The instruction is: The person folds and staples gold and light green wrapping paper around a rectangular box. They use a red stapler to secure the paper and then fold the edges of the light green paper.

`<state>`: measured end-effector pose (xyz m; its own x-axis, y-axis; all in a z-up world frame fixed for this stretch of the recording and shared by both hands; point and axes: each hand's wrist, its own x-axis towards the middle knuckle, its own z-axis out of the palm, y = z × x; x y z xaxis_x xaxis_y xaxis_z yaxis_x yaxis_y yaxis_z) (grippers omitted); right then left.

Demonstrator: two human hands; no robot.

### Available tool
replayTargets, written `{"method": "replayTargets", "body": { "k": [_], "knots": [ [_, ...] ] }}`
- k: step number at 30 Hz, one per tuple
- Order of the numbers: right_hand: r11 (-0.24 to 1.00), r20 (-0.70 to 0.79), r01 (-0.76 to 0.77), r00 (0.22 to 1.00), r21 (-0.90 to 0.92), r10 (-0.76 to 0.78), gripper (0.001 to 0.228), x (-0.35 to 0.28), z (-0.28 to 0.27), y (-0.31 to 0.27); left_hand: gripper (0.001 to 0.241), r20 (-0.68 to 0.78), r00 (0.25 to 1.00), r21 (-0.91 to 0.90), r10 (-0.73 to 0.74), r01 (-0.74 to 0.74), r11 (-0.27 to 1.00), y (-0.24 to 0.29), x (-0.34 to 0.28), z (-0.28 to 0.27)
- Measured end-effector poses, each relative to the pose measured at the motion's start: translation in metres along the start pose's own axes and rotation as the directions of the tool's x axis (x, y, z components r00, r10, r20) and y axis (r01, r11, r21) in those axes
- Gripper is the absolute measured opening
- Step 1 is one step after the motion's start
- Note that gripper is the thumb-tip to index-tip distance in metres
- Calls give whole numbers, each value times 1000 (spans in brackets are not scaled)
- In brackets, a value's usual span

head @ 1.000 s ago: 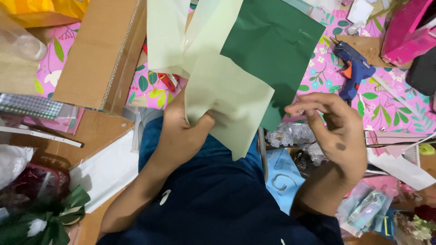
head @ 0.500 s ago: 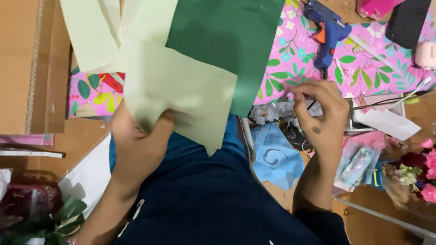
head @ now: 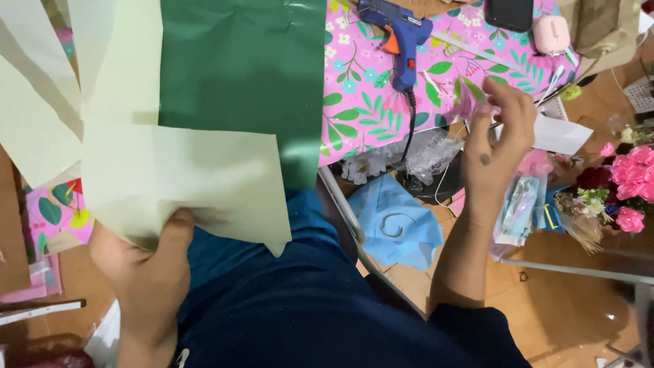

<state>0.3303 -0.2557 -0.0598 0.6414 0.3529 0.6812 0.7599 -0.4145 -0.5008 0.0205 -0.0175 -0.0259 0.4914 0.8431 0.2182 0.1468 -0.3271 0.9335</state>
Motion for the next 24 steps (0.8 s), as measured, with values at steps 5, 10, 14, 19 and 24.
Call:
{"method": "replayTargets", "body": {
  "k": [5,10,14,19,24],
  "knots": [
    [969,12,163,986,-185,-164,32,26,26,2,32,-59,998,44,-23,26,999,-6,-1,-2],
    [937,-25,199,976,-287,-215,34,46,22,17,23,-71,996,18,-59,60,998,-13,-3,-4],
    [933,-93,133,980,-335,-173,38,45,11,35,24,-81,992,55,-95,99,994,-8,-1,-3],
    [917,-194,69,968,-394,-157,46,33,-20,52,31,-83,991,6,-105,106,994,-6,-1,-1],
    [901,-160,111,968,-419,-193,47,-4,-14,52,30,-60,992,13,-115,116,993,3,0,5]
  ]
}}
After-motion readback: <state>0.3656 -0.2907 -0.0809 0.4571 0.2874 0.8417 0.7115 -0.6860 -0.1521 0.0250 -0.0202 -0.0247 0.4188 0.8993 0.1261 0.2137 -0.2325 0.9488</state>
